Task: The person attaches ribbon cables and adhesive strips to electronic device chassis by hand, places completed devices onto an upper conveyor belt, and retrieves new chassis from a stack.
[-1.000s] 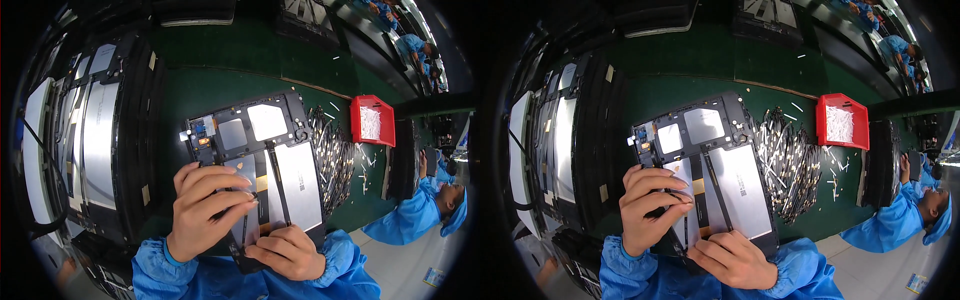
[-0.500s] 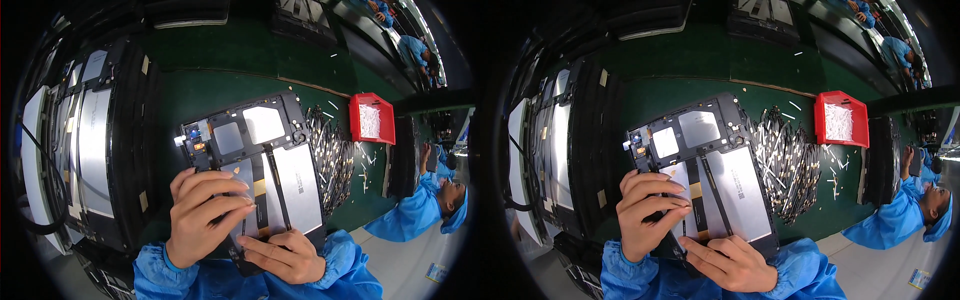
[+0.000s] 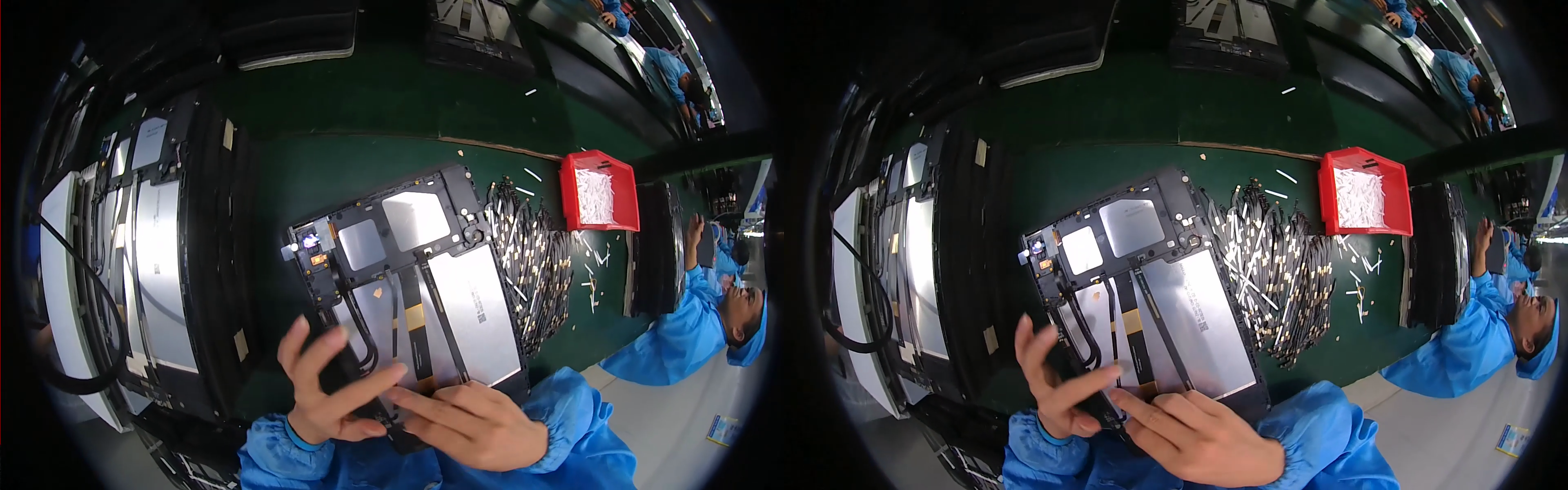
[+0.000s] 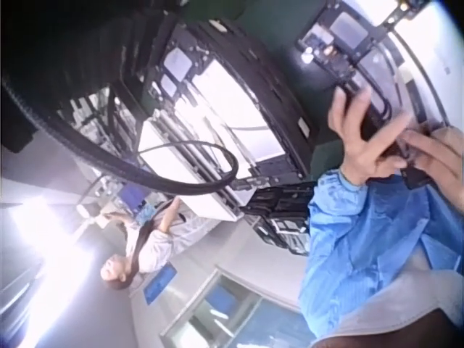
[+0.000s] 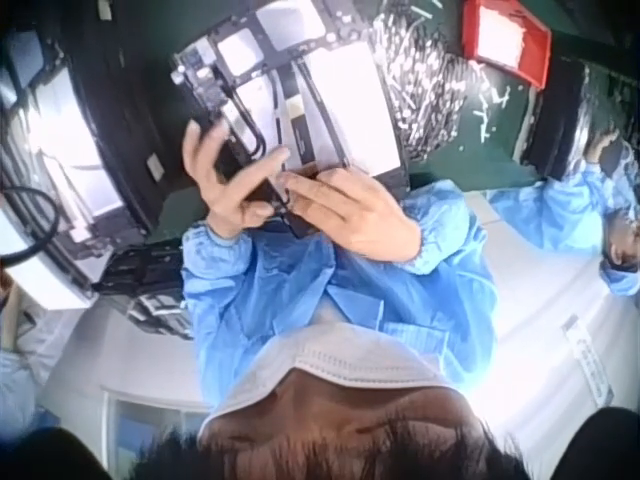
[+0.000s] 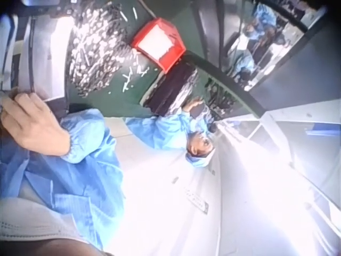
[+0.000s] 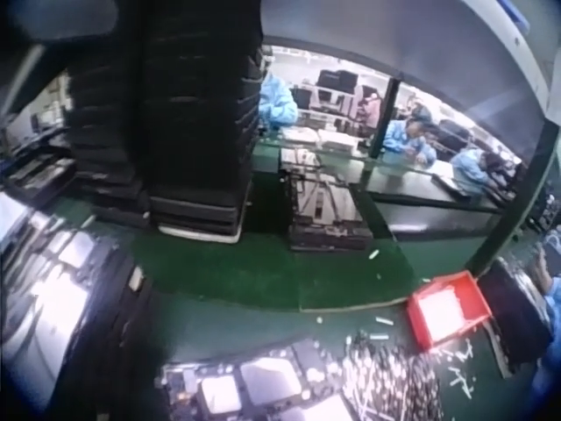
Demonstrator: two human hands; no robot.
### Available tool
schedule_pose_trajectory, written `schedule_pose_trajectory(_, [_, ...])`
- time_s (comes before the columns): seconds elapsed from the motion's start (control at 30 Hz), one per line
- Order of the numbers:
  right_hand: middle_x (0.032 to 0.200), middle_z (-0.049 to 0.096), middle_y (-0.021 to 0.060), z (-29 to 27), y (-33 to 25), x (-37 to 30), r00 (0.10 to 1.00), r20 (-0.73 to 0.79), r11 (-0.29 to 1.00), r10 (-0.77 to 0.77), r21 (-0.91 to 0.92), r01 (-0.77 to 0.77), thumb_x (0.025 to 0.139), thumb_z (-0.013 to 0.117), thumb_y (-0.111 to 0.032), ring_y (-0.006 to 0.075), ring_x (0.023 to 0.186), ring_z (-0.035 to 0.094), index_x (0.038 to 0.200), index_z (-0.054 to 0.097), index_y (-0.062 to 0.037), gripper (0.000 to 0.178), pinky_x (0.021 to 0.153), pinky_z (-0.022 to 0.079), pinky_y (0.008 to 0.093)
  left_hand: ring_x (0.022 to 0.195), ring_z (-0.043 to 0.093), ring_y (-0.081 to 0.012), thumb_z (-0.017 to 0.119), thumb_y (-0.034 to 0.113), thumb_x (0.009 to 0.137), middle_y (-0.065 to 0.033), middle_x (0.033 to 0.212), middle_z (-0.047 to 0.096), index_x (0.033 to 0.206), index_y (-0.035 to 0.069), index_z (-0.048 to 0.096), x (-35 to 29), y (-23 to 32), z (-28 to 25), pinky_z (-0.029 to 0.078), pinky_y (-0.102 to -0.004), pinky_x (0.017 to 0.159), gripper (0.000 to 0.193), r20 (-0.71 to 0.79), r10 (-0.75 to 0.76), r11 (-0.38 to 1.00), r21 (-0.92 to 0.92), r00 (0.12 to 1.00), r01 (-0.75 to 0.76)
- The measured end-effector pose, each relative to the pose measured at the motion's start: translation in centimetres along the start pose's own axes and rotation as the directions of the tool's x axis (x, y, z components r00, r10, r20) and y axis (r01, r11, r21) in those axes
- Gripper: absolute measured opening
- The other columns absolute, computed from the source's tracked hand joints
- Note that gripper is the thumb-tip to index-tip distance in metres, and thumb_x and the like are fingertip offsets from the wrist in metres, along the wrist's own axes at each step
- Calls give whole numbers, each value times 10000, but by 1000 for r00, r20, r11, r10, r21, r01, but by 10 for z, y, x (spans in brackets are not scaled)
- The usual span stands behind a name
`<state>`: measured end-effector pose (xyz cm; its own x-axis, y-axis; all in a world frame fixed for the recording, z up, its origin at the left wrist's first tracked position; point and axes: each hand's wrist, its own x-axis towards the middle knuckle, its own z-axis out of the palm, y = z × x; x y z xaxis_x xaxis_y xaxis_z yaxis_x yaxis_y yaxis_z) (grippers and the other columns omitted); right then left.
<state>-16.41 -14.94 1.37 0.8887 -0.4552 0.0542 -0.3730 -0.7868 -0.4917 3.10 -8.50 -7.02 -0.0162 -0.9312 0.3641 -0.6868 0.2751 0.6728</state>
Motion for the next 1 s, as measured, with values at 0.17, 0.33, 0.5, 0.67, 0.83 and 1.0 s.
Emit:
schedule_pose_trajectory(0.17, [904, 617, 60, -4, 2, -6, 993, -12, 975, 117, 194, -112, 741, 700, -223, 152, 637, 573, 996, 633, -35, 324, 597, 498, 263, 1290, 219, -379, 197, 796, 784, -159, 1311, 411, 1090, 261, 686, 5, -1, -3, 123, -468, 1081, 787, 121, -58, 996, 70, 991, 50])
schedule_pose_trajectory(0.33, [583, 449, -21, 4, -2, 2, 986, 43, 987, 160, -22, -159, 793, 640, -459, 93, 508, 471, 1138, 620, -76, 516, 474, 394, 214, 1293, 220, -421, 137, 790, 793, -193, 1351, 398, 1091, 246, 686, 32, -13, 4, 100, -499, 1076, 829, 79, -85, 996, 16, 993, 84])
schedule_pose_trajectory(0.5, [529, 324, -38, 6, -32, -20, 958, 211, 972, 195, -170, -161, 808, 579, -536, 89, 465, 349, 1245, 556, -45, 658, 449, 266, 229, 1320, 178, -436, 126, 649, 898, -194, 1369, 379, 1080, 263, 690, 36, -9, 7, 82, -538, 1058, 706, 89, -111, 992, 65, 990, 105])
schedule_pose_trajectory(0.67, [536, 303, -30, 14, -33, -25, 982, 100, 954, 163, -269, -131, 796, 592, -539, 89, 463, 344, 1222, 572, -49, 650, 449, 261, 237, 1335, 150, -444, 499, 374, 894, -211, 1474, 125, 1145, 187, 647, 43, 6, 3, 115, -524, 1072, 346, 18, -136, 991, 10, 991, 136])
schedule_pose_trajectory(0.83, [755, 515, 47, -19, -5, -29, 905, -258, 935, 337, -24, -355, 727, 712, -425, 177, 570, 538, 1148, 593, -60, 570, 493, 439, 305, 1303, 299, -342, 693, 65, 755, -207, 1488, -19, 1366, 58, 362, 40, 23, 8, 328, -379, 1029, 695, -64, -347, 885, -354, 936, 304])
schedule_pose_trajectory(1.0, [1031, 546, 164, -5, 38, -52, 676, -496, 827, 544, 182, -532, 746, 741, -218, 314, 757, 614, 1155, 567, 16, 502, 635, 503, 339, 1319, 268, -260, 599, 276, 880, -156, 1466, 210, 1463, 76, 98, 21, 20, 33, 246, -357, 1068, 794, -95, -572, 500, -827, 815, 255])
